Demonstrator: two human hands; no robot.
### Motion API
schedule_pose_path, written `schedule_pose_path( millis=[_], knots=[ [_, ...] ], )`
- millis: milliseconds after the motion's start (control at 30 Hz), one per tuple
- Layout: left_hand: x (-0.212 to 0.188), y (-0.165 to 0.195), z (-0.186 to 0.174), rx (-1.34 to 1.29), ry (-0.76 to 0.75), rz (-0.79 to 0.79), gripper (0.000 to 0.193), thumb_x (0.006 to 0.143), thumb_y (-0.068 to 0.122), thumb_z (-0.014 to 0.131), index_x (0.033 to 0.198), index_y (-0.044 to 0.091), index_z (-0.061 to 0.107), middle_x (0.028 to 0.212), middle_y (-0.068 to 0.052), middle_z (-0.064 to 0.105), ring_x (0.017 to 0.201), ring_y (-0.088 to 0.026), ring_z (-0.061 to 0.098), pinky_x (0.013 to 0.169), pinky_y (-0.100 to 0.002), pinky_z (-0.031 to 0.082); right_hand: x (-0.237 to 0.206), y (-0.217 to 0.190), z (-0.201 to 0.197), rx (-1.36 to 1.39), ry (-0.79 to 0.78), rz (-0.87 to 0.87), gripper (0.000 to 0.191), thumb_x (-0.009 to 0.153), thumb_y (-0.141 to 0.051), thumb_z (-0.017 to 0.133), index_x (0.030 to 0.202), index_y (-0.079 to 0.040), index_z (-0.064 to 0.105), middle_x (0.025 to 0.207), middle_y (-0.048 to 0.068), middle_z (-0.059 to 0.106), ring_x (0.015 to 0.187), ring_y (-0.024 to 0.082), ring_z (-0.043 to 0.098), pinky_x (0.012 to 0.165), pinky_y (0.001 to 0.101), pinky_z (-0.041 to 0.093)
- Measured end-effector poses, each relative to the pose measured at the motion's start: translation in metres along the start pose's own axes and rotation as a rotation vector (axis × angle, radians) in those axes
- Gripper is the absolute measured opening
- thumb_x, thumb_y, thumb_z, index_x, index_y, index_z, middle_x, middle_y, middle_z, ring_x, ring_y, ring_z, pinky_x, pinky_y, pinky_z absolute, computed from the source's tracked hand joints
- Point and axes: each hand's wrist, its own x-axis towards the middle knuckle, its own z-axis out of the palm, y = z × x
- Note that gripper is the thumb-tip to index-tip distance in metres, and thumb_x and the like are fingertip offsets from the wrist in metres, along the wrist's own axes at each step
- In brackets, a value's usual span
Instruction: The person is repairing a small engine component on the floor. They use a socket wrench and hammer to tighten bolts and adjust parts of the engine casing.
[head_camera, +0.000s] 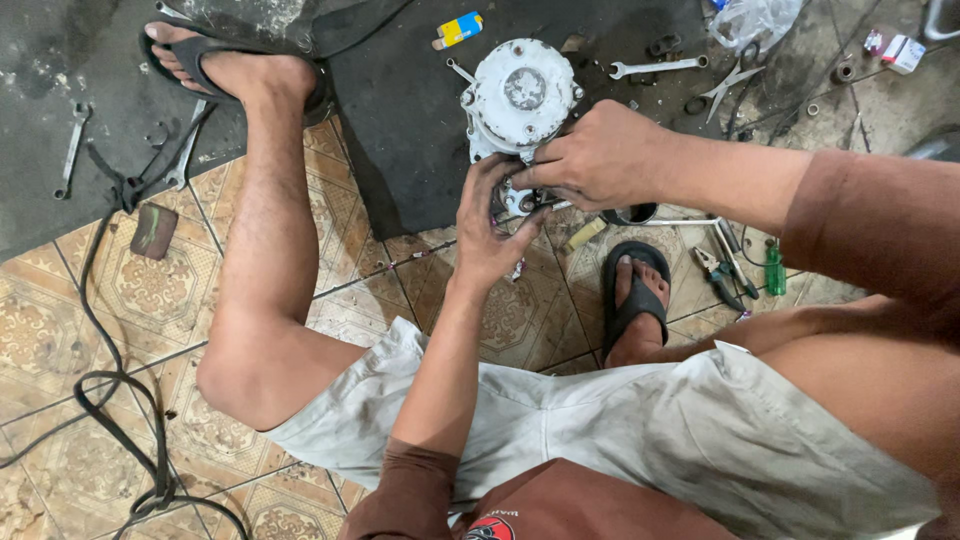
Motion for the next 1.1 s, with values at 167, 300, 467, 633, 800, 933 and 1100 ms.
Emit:
schedule_pose_path(
  millis=[167,300,467,633,800,933,1100],
  knots=[
    [0.0,-0.002,0.002,0.01,-0.002,-0.005,0.07,0.078,0.013,0.091,0.135,0.004,0.053,0.138,-0.02,0.056,0.129,-0.036,0.061,0.109,-0.044,0.052,-0.001,0.001,-0.002,0.065,0.002,0.049,0.037,0.084,-0.034,0.071,0.12,-0.03,0.074,0.087,0.001,0.075,0.065,0.028,0.071,0.057,0.0409,0.056],
    [-0.001,-0.004,0.002,-0.01,0.011,-0.003,0.07,0.077,0.013,0.091,0.135,0.003,0.053,0.14,-0.022,0.055,0.129,-0.036,0.061,0.109,-0.043,0.053,0.001,0.002,-0.002,0.021,-0.039,0.082,0.031,0.091,-0.04,0.069,0.116,-0.023,0.074,0.077,0.004,0.073,0.063,0.029,0.07,0.057,0.0416,0.056],
    [-0.001,-0.005,0.003,0.002,0.015,0.0,0.071,0.076,0.013,0.091,0.135,0.002,0.053,0.139,-0.021,0.056,0.128,-0.036,0.062,0.109,-0.042,0.053,0.002,-0.002,-0.002,-0.078,-0.031,0.017,0.03,0.093,-0.04,0.067,0.109,-0.015,0.072,0.069,0.005,0.07,0.059,0.028,0.07,0.053,0.0399,0.054],
    [-0.001,-0.005,0.002,-0.001,-0.005,-0.01,0.071,0.076,0.014,0.09,0.136,0.001,0.053,0.14,-0.022,0.055,0.13,-0.037,0.06,0.11,-0.043,0.051,0.0,-0.006,-0.002,-0.032,-0.054,0.068,0.039,0.092,-0.046,0.067,0.109,-0.011,0.068,0.069,0.006,0.07,0.06,0.03,0.071,0.053,0.0398,0.054],
    [-0.004,-0.006,-0.001,-0.085,-0.006,-0.003,0.065,0.084,0.023,0.083,0.137,0.001,0.052,0.141,-0.022,0.055,0.132,-0.037,0.059,0.114,-0.044,0.048,0.002,-0.006,0.001,-0.048,0.004,0.044,0.03,0.094,-0.036,0.066,0.118,-0.019,0.072,0.073,0.006,0.071,0.061,0.027,0.071,0.053,0.0398,0.054],
    [-0.005,-0.006,0.002,-0.101,0.011,-0.044,0.058,0.091,0.025,0.078,0.138,0.001,0.053,0.142,-0.021,0.056,0.133,-0.035,0.06,0.116,-0.043,0.049,0.0,-0.006,0.001,0.021,0.041,0.076,0.031,0.092,-0.037,0.068,0.119,-0.022,0.074,0.075,0.006,0.071,0.062,0.028,0.07,0.053,0.0411,0.053],
    [-0.005,-0.005,0.003,-0.062,0.028,-0.023,0.063,0.084,0.023,0.083,0.136,0.001,0.054,0.139,-0.021,0.058,0.129,-0.036,0.062,0.113,-0.043,0.049,0.004,-0.008,-0.005,-0.025,-0.057,0.081,0.026,0.084,-0.031,0.069,0.108,-0.021,0.072,0.07,0.005,0.071,0.063,0.028,0.071,0.053,0.0415,0.054]
  ],
)
